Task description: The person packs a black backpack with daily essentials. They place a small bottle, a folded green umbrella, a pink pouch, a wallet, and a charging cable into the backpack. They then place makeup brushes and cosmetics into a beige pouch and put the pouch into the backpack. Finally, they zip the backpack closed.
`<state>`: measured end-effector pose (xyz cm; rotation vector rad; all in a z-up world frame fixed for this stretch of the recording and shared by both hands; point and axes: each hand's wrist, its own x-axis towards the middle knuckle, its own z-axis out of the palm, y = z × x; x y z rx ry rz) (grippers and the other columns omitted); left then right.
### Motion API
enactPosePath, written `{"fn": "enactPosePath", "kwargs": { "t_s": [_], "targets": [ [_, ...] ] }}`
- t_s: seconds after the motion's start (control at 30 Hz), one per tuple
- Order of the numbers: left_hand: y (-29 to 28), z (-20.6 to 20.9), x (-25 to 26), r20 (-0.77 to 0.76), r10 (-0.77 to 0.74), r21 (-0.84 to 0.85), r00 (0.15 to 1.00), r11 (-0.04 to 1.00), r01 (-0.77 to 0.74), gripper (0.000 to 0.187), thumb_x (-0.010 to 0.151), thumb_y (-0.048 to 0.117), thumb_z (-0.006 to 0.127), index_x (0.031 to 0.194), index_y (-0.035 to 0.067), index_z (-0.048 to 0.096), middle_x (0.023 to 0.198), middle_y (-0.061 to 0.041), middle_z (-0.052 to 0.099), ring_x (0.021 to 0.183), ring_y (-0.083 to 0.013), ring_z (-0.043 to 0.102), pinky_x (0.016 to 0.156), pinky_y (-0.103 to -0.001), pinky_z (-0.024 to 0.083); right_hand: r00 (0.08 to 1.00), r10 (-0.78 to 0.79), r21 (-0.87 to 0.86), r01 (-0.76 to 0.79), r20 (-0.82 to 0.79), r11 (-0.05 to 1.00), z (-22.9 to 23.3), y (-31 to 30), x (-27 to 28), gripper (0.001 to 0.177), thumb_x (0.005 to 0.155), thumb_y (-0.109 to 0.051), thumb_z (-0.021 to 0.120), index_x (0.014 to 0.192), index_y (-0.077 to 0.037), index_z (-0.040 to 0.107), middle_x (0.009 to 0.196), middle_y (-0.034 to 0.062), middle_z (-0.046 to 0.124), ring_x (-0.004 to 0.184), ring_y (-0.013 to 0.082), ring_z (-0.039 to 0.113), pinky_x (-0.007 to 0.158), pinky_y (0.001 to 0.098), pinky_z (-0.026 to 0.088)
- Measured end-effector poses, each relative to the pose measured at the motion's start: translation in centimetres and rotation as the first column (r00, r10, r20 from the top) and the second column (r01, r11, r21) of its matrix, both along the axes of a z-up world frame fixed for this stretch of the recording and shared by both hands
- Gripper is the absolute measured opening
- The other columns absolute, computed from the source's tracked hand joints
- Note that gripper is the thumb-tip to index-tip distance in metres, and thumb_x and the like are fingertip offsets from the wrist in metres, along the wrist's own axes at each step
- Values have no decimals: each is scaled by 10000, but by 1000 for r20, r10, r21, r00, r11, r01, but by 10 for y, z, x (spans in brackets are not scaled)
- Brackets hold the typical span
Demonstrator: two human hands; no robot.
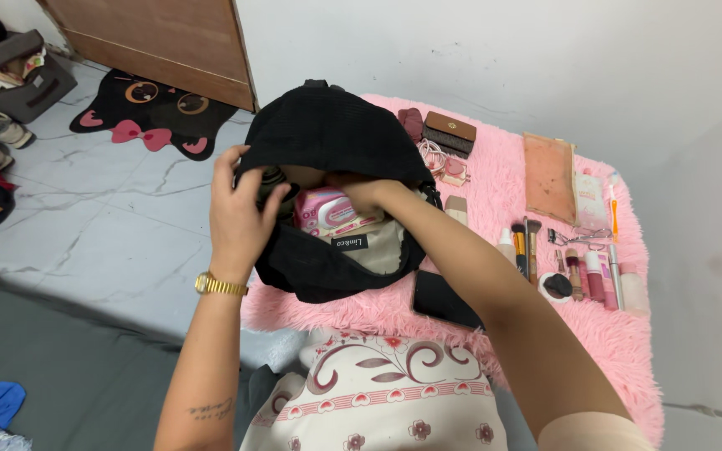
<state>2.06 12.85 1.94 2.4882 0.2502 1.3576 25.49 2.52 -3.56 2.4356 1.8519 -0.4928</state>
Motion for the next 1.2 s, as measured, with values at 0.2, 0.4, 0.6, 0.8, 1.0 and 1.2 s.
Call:
{"fn": "enactPosePath", "kwargs": {
  "t_s": [0.2,0.4,0.6,0.8,1.0,1.2],
  "targets": [
    [-32,5,-9,-107,-51,247,993,966,76,408,817,304,869,1155,121,731,1312,-178,590,1173,-388,568,1005,-476,413,999,-29,117,33,-36,993,-42,4,22,789,706,76,717,1444,-142,539,1486,163,537,1388,326,501,1133,357,393],
    [-72,2,-9,-740,-194,29,644,947,318,951,590,614,916,1226,-38,642,1159,-215,664,1134,-355,607,1073,-437,367,993,-92,124,83,73,989,-33,-9,17,707,798,34,627,1467,-178,537,1505,162,520,1385,354,484,1116,407,390],
    [-95,-14,-15,-805,-168,54,570,934,352,514,648,219,828,1137,109,718,1063,-86,707,1088,-273,636,1083,-429,353,992,-90,163,74,93,984,-32,-14,10,747,746,-1,692,1451,-181,522,1528,172,446,1431,375,385,1152,446,313],
    [-94,-17,-27,-803,-212,-32,557,949,314,581,612,218,852,1178,163,735,1150,-69,668,1175,-262,580,1160,-516,261,971,-83,392,-12,224,920,-34,-16,2,762,764,-73,757,1485,-81,509,1556,226,428,1443,419,383,1187,474,308],
    [-78,-15,-20,-702,-155,-18,695,980,199,935,462,625,903,1251,161,712,1471,-362,342,1337,-500,311,1071,-571,236,985,-73,417,0,159,909,-36,-29,-12,914,713,-242,827,1499,-50,400,1575,259,332,1475,435,267,1211,510,205],
    [-36,-31,-15,-630,-168,-41,758,982,183,963,523,771,796,1279,181,699,1505,-377,315,1393,-523,284,1107,-608,220,997,-36,461,3,63,888,-40,-37,-20,932,758,-285,822,1550,-193,338,1584,250,322,1469,427,276,1206,499,204]
  ]
}}
